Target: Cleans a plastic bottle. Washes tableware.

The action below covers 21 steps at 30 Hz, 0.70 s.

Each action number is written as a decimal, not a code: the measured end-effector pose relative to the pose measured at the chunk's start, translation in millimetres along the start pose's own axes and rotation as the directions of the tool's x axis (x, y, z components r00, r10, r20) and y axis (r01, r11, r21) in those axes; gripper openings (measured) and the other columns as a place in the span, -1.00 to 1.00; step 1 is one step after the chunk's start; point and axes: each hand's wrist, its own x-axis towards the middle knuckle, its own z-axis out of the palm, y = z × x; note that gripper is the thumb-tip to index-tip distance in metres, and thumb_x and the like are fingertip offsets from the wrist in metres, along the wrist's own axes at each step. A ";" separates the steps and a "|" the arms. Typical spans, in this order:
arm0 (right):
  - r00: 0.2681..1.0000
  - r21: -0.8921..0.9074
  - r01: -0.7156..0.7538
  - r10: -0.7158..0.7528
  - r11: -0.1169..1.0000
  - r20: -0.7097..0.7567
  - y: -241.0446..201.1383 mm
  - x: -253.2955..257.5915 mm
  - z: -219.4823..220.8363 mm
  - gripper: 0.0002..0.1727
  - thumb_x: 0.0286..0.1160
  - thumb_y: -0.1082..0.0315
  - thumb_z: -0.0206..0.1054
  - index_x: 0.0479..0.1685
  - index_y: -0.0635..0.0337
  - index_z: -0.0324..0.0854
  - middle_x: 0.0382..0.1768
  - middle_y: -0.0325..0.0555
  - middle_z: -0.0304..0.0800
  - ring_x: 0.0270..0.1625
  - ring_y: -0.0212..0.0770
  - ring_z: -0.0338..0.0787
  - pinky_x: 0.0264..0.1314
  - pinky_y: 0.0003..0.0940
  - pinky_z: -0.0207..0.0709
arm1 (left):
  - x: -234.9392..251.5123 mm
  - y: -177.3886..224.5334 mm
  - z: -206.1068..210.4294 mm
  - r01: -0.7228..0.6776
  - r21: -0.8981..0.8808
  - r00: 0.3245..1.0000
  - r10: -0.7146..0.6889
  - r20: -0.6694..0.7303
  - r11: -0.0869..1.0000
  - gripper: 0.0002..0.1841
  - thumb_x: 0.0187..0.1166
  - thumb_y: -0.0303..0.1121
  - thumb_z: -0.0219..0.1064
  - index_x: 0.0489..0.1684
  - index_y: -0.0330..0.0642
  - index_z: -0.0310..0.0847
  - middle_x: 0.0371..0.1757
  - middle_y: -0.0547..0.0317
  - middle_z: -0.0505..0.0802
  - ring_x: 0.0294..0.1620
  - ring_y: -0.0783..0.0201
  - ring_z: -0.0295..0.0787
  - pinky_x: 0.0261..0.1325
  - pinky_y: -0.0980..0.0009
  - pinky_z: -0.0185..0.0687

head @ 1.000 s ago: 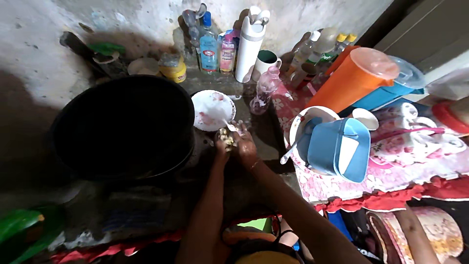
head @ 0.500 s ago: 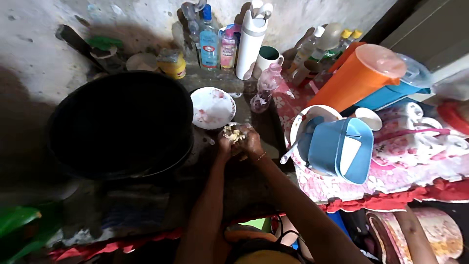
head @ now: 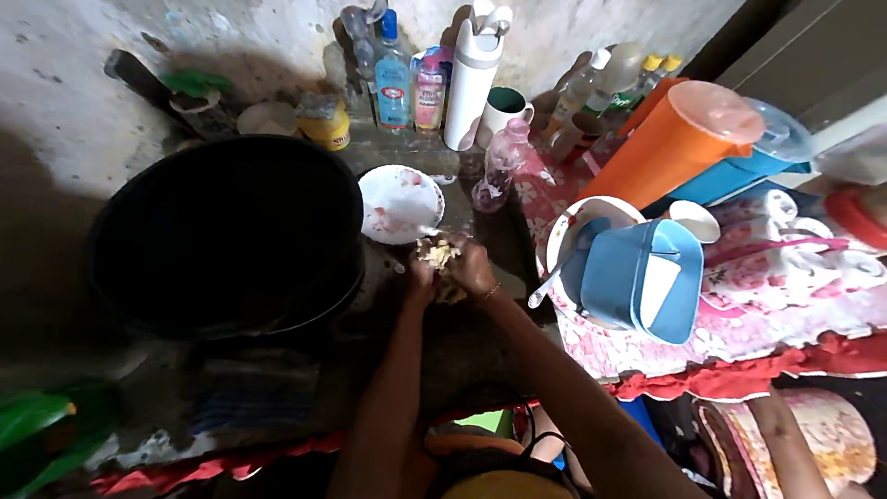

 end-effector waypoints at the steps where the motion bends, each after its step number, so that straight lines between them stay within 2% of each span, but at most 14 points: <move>1: 0.999 -0.008 -0.027 0.027 1.000 0.031 -1.0 0.2 -1.8 -0.54 0.39 0.63 0.39 0.34 0.46 0.65 0.29 0.40 0.73 0.36 0.28 0.73 0.48 0.16 0.52 | -2.7 2.4 2.0 0.014 0.019 1.000 -0.013 -0.011 1.000 -0.62 0.91 -0.40 -0.27 0.47 -0.36 0.32 -0.03 0.03 0.65 -0.18 0.35 0.60 -0.11 0.41 0.60; 3: 0.994 -0.024 -0.083 0.084 0.996 0.067 -0.2 -1.7 -7.5 -0.56 0.41 0.61 0.39 0.33 0.45 0.66 0.28 0.38 0.74 0.36 0.24 0.73 0.49 0.12 0.52 | -5.9 4.9 3.0 0.023 0.036 0.999 -0.022 -0.025 0.999 -0.66 0.88 -0.47 -0.20 0.43 -0.41 0.35 -0.10 0.03 0.64 -0.26 0.37 0.58 -0.17 0.43 0.58; 6: 0.957 -0.115 -0.247 0.261 0.962 0.129 5.0 -5.8 -19.5 -0.55 0.49 0.53 0.37 0.38 0.48 0.59 0.32 0.43 0.69 0.43 0.27 0.67 0.56 0.09 0.44 | 2.4 4.5 -1.1 0.002 -0.099 0.999 -0.005 -0.033 0.995 -0.67 0.91 -0.32 -0.19 0.23 -0.32 0.44 -0.28 0.16 0.61 -0.43 0.43 0.52 -0.34 0.52 0.52; 7: 0.951 -0.116 -0.276 0.288 0.954 0.108 11.0 -7.9 -19.1 -0.56 0.50 0.52 0.36 0.38 0.48 0.60 0.33 0.42 0.69 0.43 0.25 0.67 0.57 0.06 0.44 | 4.3 6.2 -1.8 0.012 -0.129 0.998 -0.020 -0.058 0.992 -0.68 0.91 -0.27 -0.17 0.16 -0.26 0.46 -0.34 0.19 0.61 -0.50 0.44 0.51 -0.43 0.54 0.50; 9: 0.976 -0.012 -0.214 0.213 0.977 -0.033 22.6 -12.2 -13.0 -0.60 0.46 0.55 0.37 0.29 0.48 0.66 0.24 0.40 0.75 0.32 0.21 0.75 0.48 0.04 0.52 | 5.6 7.4 0.0 0.032 -0.123 0.996 -0.042 -0.074 0.992 -0.66 0.92 -0.24 -0.17 0.12 -0.26 0.48 -0.42 0.19 0.61 -0.59 0.44 0.48 -0.54 0.56 0.45; 11: 0.984 0.108 -0.059 0.076 0.992 -0.161 24.4 -13.1 -6.3 -0.61 0.38 0.64 0.38 0.25 0.48 0.70 0.20 0.38 0.77 0.25 0.19 0.78 0.40 0.06 0.58 | 5.4 4.9 -0.5 0.033 -0.061 0.998 -0.036 -0.045 0.998 -0.63 0.93 -0.24 -0.20 0.25 -0.29 0.47 -0.32 0.15 0.62 -0.50 0.42 0.51 -0.45 0.53 0.49; 13: 0.980 0.124 0.058 -0.033 0.991 -0.195 19.2 -8.3 -0.1 -0.60 0.33 0.68 0.38 0.22 0.46 0.72 0.19 0.38 0.77 0.24 0.21 0.78 0.36 0.11 0.59 | 2.8 2.8 2.3 0.013 0.024 1.000 -0.012 -0.024 1.000 -0.63 0.92 -0.32 -0.22 0.30 -0.31 0.45 -0.24 0.14 0.64 -0.40 0.43 0.55 -0.32 0.50 0.54; 14: 0.984 0.096 0.079 -0.062 0.992 -0.170 18.6 -5.9 3.4 -0.60 0.33 0.68 0.39 0.21 0.46 0.72 0.19 0.40 0.77 0.25 0.25 0.78 0.37 0.14 0.60 | -2.7 6.3 4.4 0.037 0.041 0.999 -0.037 -0.021 0.998 -0.64 0.90 -0.40 -0.23 0.42 -0.35 0.37 -0.12 0.07 0.62 -0.27 0.37 0.56 -0.18 0.44 0.56; 15: 0.991 0.071 0.064 -0.055 0.995 -0.123 18.8 -5.0 5.8 -0.60 0.33 0.66 0.40 0.22 0.47 0.71 0.22 0.42 0.75 0.29 0.28 0.76 0.40 0.16 0.58 | -7.1 10.0 6.5 0.064 0.047 0.997 -0.062 -0.040 0.997 -0.64 0.90 -0.44 -0.23 0.47 -0.37 0.32 -0.05 0.01 0.61 -0.21 0.34 0.56 -0.12 0.42 0.56; 17: 1.000 -0.001 -0.009 0.009 1.000 -0.026 20.2 -7.3 3.7 -0.61 0.39 0.62 0.39 0.25 0.50 0.69 0.25 0.44 0.74 0.34 0.29 0.74 0.47 0.14 0.53 | -6.3 11.2 3.0 0.058 0.031 0.997 -0.056 -0.044 0.998 -0.60 0.93 -0.34 -0.24 0.52 -0.36 0.32 0.04 -0.04 0.64 -0.13 0.29 0.59 -0.05 0.37 0.58; 19: 0.991 -0.055 -0.122 0.125 0.991 0.055 25.6 -15.0 -1.9 -0.61 0.45 0.59 0.34 0.28 0.49 0.67 0.29 0.41 0.72 0.38 0.26 0.71 0.53 0.07 0.49 | 1.9 6.4 -4.1 0.025 0.016 0.999 -0.024 -0.048 1.000 -0.62 0.92 -0.25 -0.16 0.35 -0.30 0.44 -0.15 0.08 0.65 -0.31 0.36 0.57 -0.23 0.43 0.57; 21: 0.983 -0.021 -0.179 0.179 0.984 -0.036 32.9 -19.8 -5.0 -0.63 0.49 0.57 0.31 0.26 0.52 0.68 0.27 0.42 0.74 0.36 0.24 0.73 0.53 0.05 0.49 | 6.2 4.6 -1.9 0.019 0.023 0.999 -0.018 -0.037 1.000 -0.65 0.92 -0.24 -0.14 0.26 -0.30 0.47 -0.33 0.16 0.62 -0.51 0.42 0.51 -0.44 0.51 0.51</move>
